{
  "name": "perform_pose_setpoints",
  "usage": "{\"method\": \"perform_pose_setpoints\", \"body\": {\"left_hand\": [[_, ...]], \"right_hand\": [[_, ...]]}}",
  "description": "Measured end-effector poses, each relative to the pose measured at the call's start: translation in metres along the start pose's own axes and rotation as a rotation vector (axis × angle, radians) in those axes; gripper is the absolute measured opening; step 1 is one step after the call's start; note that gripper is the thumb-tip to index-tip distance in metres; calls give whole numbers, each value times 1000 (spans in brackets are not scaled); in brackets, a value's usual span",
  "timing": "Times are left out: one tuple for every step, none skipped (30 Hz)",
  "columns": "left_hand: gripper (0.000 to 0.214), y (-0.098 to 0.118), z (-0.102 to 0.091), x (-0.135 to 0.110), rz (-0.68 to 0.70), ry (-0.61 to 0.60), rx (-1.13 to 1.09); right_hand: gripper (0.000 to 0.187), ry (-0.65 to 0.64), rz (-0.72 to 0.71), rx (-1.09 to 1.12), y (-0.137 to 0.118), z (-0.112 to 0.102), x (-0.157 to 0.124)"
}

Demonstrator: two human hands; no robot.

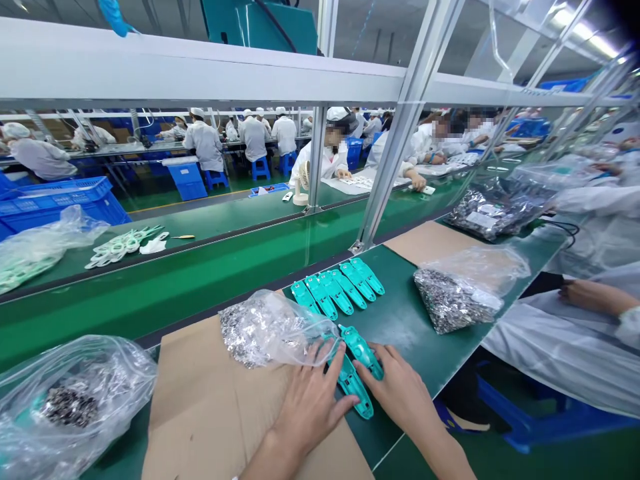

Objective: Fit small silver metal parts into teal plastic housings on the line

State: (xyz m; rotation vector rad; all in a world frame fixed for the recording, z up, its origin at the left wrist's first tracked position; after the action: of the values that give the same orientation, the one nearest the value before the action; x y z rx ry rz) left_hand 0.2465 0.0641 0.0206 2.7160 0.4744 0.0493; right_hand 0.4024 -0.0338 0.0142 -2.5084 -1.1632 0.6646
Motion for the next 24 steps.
{"method": "perform_pose_setpoints", "body": {"left_hand": [[76, 0, -1, -1, -2, 12, 4], [73, 0, -3, -2, -3, 25, 9], [71, 0, -4, -3, -4, 41, 15], [70, 0, -7, -5, -8, 59, 20], [69, -1, -9, -7, -15, 81, 26], [68, -1, -12, -9, -25, 106, 33], [67, -2, -15, -12, -38, 131, 40], [67, -3, -18, -16, -53, 155, 48], [67, -4, -21, -20, -69, 175, 55], [67, -5, -24, -25, -85, 196, 63], [66, -6, -27, -30, -96, 219, 71], [66, -7, -29, -36, -104, 242, 79], [66, -9, -31, -43, -107, 267, 90], [66, -11, -32, -50, -110, 292, 101], [66, -13, -32, -58, -114, 316, 112], [66, -14, -31, -65, -114, 331, 119], [65, -16, -29, -73, -120, 342, 115], [63, -18, -25, -81, -135, 356, 100], [60, -19, -21, -88, -158, 378, 76], [56, -20, -16, -95, -190, 405, 48], [52, -20, -11, -102, -234, 436, 21], [48, -21, -5, -109, -286, 471, 0], [45, -21, 1, -115, -337, 503, -15], [42, -22, 7, -122, -380, 526, -23]], "right_hand": [[38, 0, -6, 4, 0, 0, 0], [38, 0, -11, 8, -1, -1, 0], [38, -3, -16, 15, -1, -1, 1], [38, -7, -21, 22, -1, -2, 1], [38, -11, -28, 32, -2, -2, 1], [39, -13, -32, 42, -2, -3, 1], [39, -14, -35, 51, -2, -3, 1], [40, -15, -36, 60, -1, -4, 1], [41, -15, -36, 69, -1, -4, 1], [42, -15, -35, 74, 0, -5, 2], [43, -13, -30, 76, 1, -5, 2], [45, -11, -24, 75, 2, -5, 2], [46, -8, -16, 75, 3, -5, 2], [48, -8, -6, 77, 4, -5, 2], [49, -11, 4, 82, 6, -5, 2], [51, -15, 13, 90, 7, -5, 1], [51, -20, 21, 99, 8, -5, 1], [52, -23, 26, 110, 9, -6, 1], [52, -22, 29, 119, 11, -6, 1], [52, -18, 30, 126, 12, -6, 1], [52, -10, 26, 129, 13, -6, 0], [53, -1, 19, 130, 15, -6, 0], [53, 9, 12, 128, 17, -5, 0], [53, 16, 6, 127, 19, -5, 0]]}}
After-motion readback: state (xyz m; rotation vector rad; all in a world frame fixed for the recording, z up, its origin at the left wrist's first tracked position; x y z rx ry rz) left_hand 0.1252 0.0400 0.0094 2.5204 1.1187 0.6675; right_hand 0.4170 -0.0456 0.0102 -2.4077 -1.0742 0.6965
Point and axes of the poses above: each hand's wrist, its own x-axis towards the middle knuckle, its own z-axis out of the palm, y = z × x, the point moved 2 cm from there along x, towards the middle knuckle, and after that the axes turned 8 degrees about -y, right-handed, at the moved point
